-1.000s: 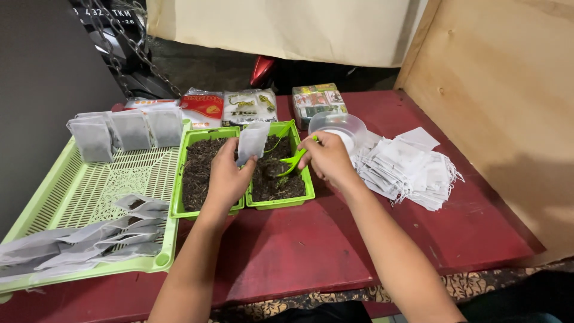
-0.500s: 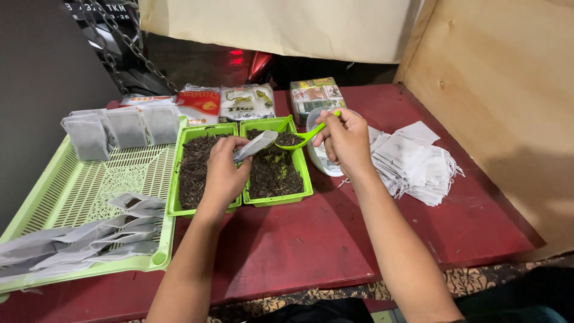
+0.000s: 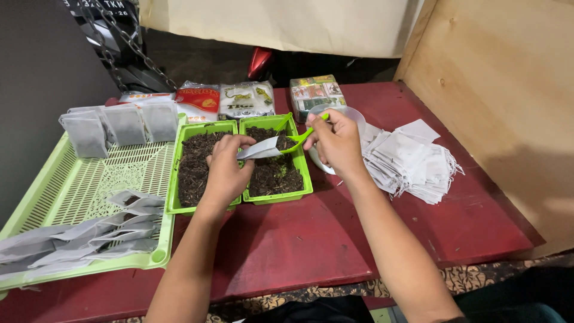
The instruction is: The person fills small white bags with tea leaves using a green scoop and then seals them by hand.
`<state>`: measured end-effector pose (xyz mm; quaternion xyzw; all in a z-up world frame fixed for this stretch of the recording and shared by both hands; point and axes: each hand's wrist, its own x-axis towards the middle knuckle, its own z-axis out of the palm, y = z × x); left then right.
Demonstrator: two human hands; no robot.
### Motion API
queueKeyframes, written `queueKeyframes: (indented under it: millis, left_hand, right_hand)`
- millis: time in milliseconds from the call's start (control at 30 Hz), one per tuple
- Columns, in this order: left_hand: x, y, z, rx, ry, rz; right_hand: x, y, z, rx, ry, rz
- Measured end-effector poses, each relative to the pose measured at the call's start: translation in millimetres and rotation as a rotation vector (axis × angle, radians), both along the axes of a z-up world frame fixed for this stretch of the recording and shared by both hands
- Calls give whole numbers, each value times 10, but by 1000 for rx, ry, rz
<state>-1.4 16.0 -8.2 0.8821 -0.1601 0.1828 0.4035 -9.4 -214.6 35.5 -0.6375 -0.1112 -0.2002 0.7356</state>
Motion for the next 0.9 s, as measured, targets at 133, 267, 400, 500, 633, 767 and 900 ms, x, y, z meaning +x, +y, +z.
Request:
queueKeyframes:
  millis: [133,267,400,500,633,767,900]
  left_hand:
    - [12,-7,-28,18,-3,-18]
    - [48,-1,-69,49,-4,-20]
    - [49,0,-48,38,6,-8]
    - [52,-2,-57,27,-1,-1]
    - [63,-1,-68,19,12,4]
    - [74,3,-82,21,13,6]
    - [39,-7,-46,11,18,2]
  right_hand:
    - [-39,68,-31,9,-7,45]
    - [-203,141,66,-200,-77,23]
    - [-236,159,41,-358,-237,-47]
    - [-251,148,64,-410,-297,-101]
    - [-260,155,71,-400,-299,-98]
    - [-239,172,18,-403,-300,-61]
    - [-232,212,-21,-406,-283,-28]
